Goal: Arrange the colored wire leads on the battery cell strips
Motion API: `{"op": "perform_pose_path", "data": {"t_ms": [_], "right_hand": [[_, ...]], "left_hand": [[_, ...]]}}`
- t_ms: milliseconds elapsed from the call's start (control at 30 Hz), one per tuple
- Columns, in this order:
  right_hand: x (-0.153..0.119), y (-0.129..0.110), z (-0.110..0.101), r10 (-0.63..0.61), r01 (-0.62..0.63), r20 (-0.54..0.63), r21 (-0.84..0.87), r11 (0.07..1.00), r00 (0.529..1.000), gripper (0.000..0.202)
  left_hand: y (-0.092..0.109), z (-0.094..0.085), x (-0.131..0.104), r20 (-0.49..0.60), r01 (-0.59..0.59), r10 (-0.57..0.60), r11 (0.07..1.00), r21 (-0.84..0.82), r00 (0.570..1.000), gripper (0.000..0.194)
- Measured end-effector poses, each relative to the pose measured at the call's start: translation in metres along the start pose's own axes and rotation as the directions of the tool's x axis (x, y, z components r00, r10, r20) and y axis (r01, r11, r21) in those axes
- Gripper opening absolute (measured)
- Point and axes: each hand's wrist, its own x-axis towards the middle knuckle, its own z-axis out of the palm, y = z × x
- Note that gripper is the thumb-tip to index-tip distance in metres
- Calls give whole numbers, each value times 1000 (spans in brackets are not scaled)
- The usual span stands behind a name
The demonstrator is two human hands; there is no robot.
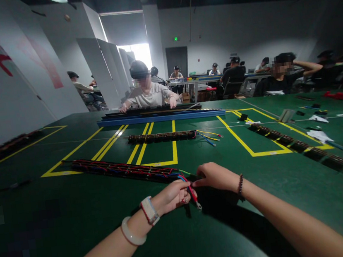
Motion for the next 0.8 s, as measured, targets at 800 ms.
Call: {"op": "perform_pose_path", "data": {"t_ms": [800], "right_hand": [[34, 54, 47, -284, 74, -470, -417, 906, 836, 16]], "left_hand": [[5, 8, -7, -13, -46, 48, 988, 149, 999, 16]]}}
